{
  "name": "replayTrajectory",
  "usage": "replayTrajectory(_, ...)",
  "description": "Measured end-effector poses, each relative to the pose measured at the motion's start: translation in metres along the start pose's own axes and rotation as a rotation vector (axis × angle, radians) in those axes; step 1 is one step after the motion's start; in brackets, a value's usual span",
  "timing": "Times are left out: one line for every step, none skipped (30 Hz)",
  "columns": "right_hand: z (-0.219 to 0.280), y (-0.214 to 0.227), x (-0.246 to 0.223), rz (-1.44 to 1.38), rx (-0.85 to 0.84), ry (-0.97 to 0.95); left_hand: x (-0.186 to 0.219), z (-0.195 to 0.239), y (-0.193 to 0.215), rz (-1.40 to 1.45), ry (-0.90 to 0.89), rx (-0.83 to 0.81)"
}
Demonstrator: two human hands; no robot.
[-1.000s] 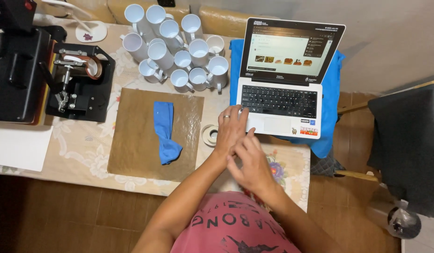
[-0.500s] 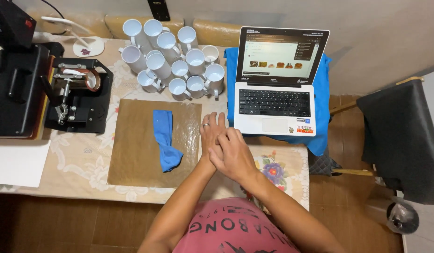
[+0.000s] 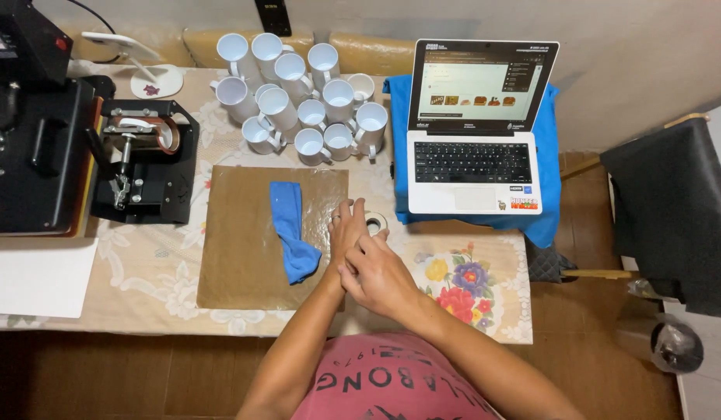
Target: Preparing a mug for sublimation by cleaning it, wrapping a design around it, placing it in a heat press, and using a laptop to control the process.
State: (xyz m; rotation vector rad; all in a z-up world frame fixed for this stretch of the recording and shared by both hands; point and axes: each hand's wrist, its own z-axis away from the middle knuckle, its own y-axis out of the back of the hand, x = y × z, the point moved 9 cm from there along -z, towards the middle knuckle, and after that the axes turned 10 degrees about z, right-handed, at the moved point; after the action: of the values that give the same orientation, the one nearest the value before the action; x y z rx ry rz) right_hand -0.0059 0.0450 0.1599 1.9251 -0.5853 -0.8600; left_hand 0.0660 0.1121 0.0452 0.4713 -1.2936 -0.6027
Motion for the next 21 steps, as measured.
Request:
replayTrajectory(-0.001,-0.003,-0.002,-0.025,-0.012,-0.007,-0.005,0.002,0.002,-0.010,0.022,-0.015)
replayTrajectory(-0.002,-0.006,-0.005,-0.050,-0.024,-0.013,-0.010,0.004,0.004,-0.021,0.044,-0.030)
replayTrajectory(-0.007,-0.012,-0.002,-0.050,-0.024,-0.013,-0.022,0.000,-0.002,-0.021,0.044,-0.030)
replayTrajectory(-0.011,-0.014,0.004,-0.012,0.012,-0.046,-0.033,-0.003,-0.010,0.008,0.037,-0.054)
replayTrajectory(-0.016,-0.018,0.009,0.023,0.045,-0.076,-0.045,-0.005,-0.018,0.036,0.034,-0.076)
replayTrajectory(-0.012,-0.018,-0.003,0.020,0.044,-0.074,-0.038,0.006,-0.006,0.036,0.037,-0.074)
replayTrajectory(-0.011,-0.022,-0.014,0.030,-0.003,-0.060,-0.029,0.014,0.005,0.029,0.036,-0.078)
replayTrajectory(-0.010,-0.026,-0.023,0.039,-0.049,-0.047,-0.020,0.021,0.017,0.022,0.035,-0.082)
replayTrajectory(-0.007,-0.031,-0.029,0.038,-0.052,-0.050,-0.038,0.015,0.009,0.022,0.038,-0.086)
replayTrajectory(-0.003,-0.038,-0.038,-0.003,-0.083,-0.013,-0.057,0.009,0.004,0.001,0.051,-0.069)
replayTrajectory(0.002,-0.045,-0.046,-0.044,-0.114,0.021,-0.075,0.004,-0.004,-0.019,0.063,-0.055)
replayTrajectory(-0.002,-0.046,-0.042,-0.045,-0.118,0.016,-0.075,0.008,0.000,-0.018,0.065,-0.061)
replayTrajectory(-0.008,-0.041,-0.034,0.004,-0.076,-0.004,-0.075,0.008,0.004,-0.007,0.073,-0.080)
replayTrajectory(-0.015,-0.036,-0.026,0.053,-0.035,-0.023,-0.074,0.009,0.007,0.005,0.080,-0.098)
replayTrajectory(-0.015,-0.035,-0.030,0.054,-0.034,-0.020,-0.068,0.011,0.014,0.006,0.080,-0.095)
replayTrajectory(-0.015,-0.033,-0.033,0.054,-0.029,-0.037,-0.063,0.014,0.020,0.035,0.090,-0.097)
replayTrajectory(-0.015,-0.031,-0.033,0.056,-0.020,-0.059,-0.056,0.014,0.024,0.063,0.094,-0.104)
replayTrajectory(-0.016,-0.028,-0.037,0.060,-0.016,-0.060,-0.057,0.007,0.021,0.062,0.088,-0.104)
replayTrajectory(-0.012,-0.027,-0.049,0.037,-0.039,0.001,-0.061,0.005,0.017,0.027,0.082,-0.072)
replayTrajectory(-0.008,-0.026,-0.061,0.014,-0.061,0.061,-0.064,0.004,0.014,-0.008,0.074,-0.040)
replayTrajectory(-0.009,-0.030,-0.051,0.017,-0.057,0.060,-0.049,0.011,0.022,-0.009,0.069,-0.040)
